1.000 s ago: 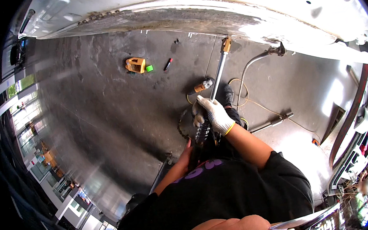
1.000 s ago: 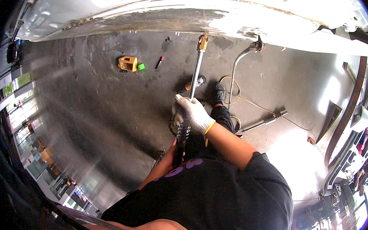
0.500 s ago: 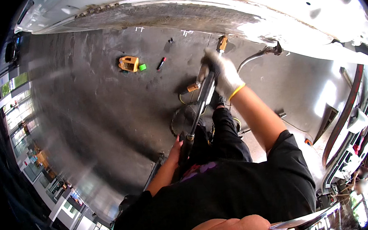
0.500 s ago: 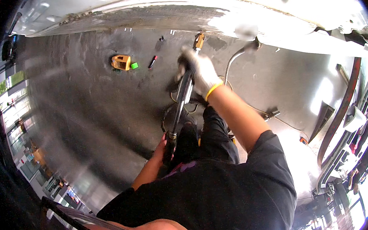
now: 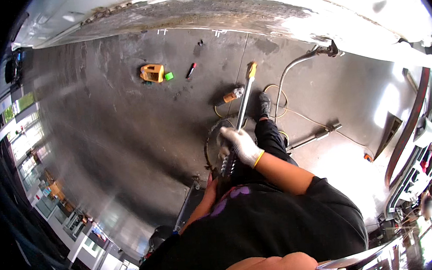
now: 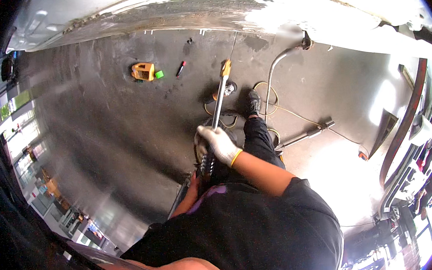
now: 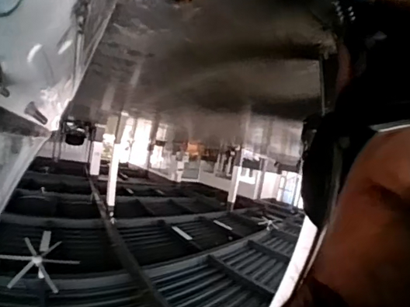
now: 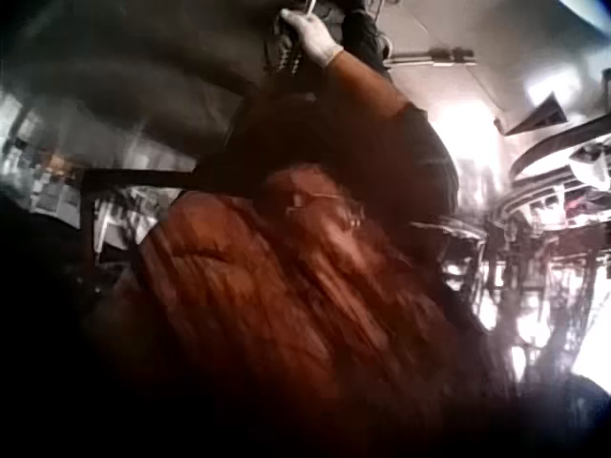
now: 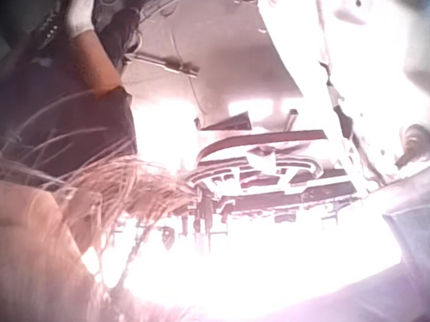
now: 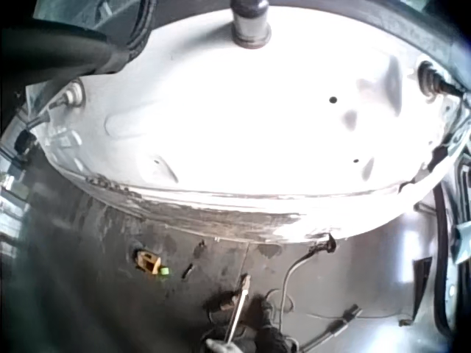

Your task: The person sprays a car body with a spray bottle, attaches a slide hammer dent puller, and uses the tool repeatedly to spot weld and pull dents along the vehicle panel.

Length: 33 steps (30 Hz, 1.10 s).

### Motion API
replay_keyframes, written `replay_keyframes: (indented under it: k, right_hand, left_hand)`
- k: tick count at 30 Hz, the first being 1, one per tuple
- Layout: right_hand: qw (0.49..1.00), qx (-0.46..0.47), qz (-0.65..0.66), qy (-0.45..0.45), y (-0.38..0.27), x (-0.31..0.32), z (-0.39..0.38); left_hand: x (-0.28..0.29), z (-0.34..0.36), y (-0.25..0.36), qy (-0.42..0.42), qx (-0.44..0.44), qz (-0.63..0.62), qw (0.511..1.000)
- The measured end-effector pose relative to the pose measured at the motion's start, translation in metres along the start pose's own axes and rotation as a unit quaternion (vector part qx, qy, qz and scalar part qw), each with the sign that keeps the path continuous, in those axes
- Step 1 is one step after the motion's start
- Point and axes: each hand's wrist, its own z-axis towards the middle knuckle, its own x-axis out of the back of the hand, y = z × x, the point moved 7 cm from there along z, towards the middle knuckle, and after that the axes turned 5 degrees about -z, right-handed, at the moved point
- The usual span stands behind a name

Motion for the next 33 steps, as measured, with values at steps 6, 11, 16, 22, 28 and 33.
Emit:
replay_keyframes:
  k: [6,11,16,22,28,33]
  right_hand:
    - [0.997,0.059,0.044,-0.002,-0.052,0.01,-0.001]
    - [0.996,0.082,0.016,-0.016,-0.063,0.009,0.0]
    - [0.995,0.098,-0.004,0.017,-0.069,0.008,0.004]
    - [0.994,0.101,0.024,0.016,-0.07,0.011,0.005]
    - [0.995,0.088,0.035,0.007,-0.069,0.009,-0.001]
    - [0.995,0.085,0.027,0.033,-0.071,0.01,0.002]
  left_hand:
    - [-0.078,0.005,0.049,-0.047,0.006,-0.021,0.999]
    - [-0.078,0.006,0.04,-0.065,0.062,0.001,0.996]
    - [-0.056,0.028,0.028,-0.068,0.065,0.019,0.995]
    - [-0.068,0.011,0.044,-0.061,0.11,0.031,0.992]
    - [-0.062,0.014,0.037,-0.055,0.096,0.032,0.993]
    - [-0.069,0.011,0.039,-0.038,0.126,0.037,0.991]
